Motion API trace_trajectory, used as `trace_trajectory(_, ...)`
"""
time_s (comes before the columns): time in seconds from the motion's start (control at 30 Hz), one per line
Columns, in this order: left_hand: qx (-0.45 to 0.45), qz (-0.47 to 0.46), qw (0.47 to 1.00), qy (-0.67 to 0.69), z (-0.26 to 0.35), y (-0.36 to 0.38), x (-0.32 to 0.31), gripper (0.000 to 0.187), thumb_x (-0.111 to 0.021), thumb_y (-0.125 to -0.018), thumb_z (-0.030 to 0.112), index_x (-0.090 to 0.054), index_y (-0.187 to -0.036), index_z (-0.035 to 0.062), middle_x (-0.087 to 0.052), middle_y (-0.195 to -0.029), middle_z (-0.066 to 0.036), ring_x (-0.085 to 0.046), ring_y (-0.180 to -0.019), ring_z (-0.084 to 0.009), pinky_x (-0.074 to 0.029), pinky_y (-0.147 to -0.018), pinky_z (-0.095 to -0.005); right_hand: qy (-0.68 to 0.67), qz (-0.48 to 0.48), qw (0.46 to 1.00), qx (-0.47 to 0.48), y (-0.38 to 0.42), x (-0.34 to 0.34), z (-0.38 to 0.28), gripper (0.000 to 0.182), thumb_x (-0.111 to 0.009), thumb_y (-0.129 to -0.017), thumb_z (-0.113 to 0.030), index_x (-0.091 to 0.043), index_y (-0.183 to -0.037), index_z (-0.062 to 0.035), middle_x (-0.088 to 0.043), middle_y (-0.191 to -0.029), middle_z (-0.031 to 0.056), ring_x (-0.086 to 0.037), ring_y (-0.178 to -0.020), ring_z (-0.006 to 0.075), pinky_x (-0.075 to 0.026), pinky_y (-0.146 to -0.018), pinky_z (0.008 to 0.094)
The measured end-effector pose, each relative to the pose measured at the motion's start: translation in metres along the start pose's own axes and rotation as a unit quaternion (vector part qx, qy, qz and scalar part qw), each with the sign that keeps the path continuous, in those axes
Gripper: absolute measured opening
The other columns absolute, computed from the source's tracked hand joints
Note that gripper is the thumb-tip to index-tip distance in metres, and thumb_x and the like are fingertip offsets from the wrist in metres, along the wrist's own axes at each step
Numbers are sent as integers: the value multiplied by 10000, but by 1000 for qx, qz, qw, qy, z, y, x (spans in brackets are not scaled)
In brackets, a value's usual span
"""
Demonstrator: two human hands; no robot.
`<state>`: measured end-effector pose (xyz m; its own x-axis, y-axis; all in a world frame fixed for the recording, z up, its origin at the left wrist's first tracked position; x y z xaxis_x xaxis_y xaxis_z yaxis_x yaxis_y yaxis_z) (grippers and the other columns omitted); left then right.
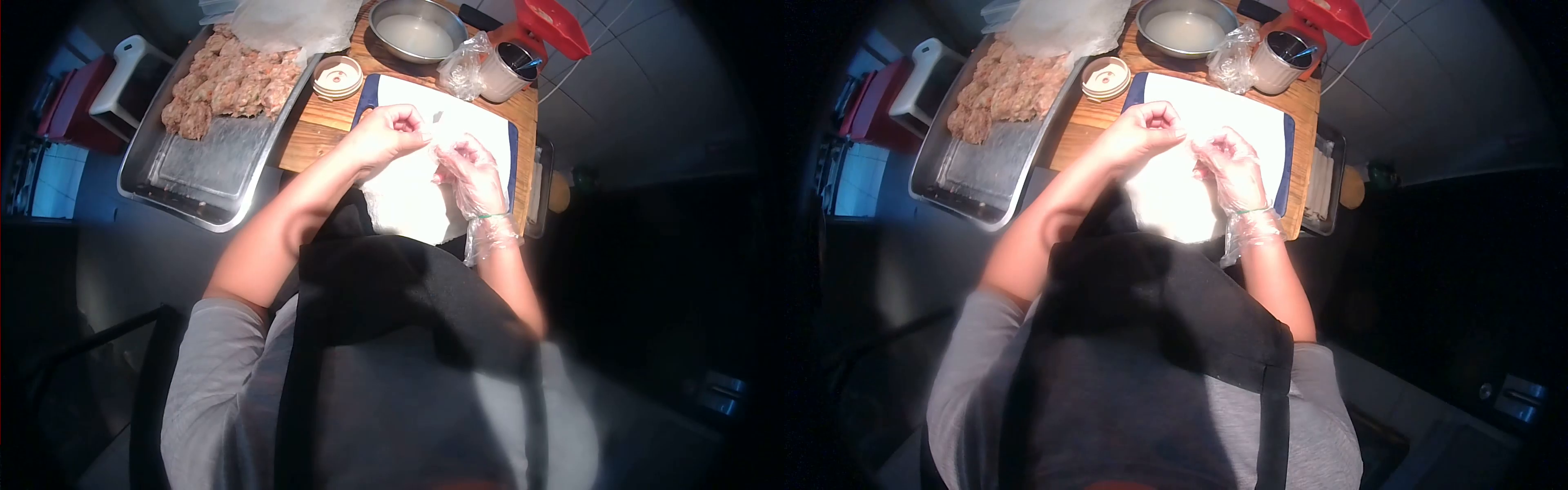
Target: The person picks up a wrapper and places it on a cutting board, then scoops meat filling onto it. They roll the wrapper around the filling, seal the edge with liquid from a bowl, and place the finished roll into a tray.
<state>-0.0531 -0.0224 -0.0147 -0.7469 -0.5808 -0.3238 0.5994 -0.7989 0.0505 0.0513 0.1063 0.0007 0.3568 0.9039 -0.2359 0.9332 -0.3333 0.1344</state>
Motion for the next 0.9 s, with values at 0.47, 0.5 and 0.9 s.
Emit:
trace_trajectory(0.47,-66,47,969,-235,22,29,-16,171,-696,-901,101,-629,-1051,53,-642,-940,15,-588,-878,-82,-499,-777,-261,-131,11,990,48,-5,5,2,125,-675,-897,-27,-584,-983,-24,-664,-886,88,-644,-729,164,-563,-682,298)
trace_trajectory(0.5,-46,49,974,-217,22,29,-14,167,-689,-904,101,-635,-1055,52,-647,-964,4,-592,-909,-89,-502,-796,-274,-113,17,992,53,-5,8,2,170,-674,-893,-27,-591,-1041,-17,-664,-913,89,-644,-752,171,-561,-700,304)
trace_trajectory(0.9,-331,115,795,-495,144,39,-39,224,-678,-788,-35,-733,-981,66,-612,-855,-88,-658,-820,-227,-547,-734,-321,133,-81,946,284,-21,0,-97,224,-617,-897,12,-632,-1121,27,-675,-1056,82,-637,-948,129,-518,-858,277)
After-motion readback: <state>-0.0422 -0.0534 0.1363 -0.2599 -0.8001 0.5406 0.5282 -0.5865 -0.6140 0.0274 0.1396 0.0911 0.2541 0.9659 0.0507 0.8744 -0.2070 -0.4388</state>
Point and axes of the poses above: each hand's wrist, its own y-axis away from the middle knuckle, its own x-axis out of the back of the hand, z = x × y, the point moved 5 cm from there along -y, towards the middle knuckle
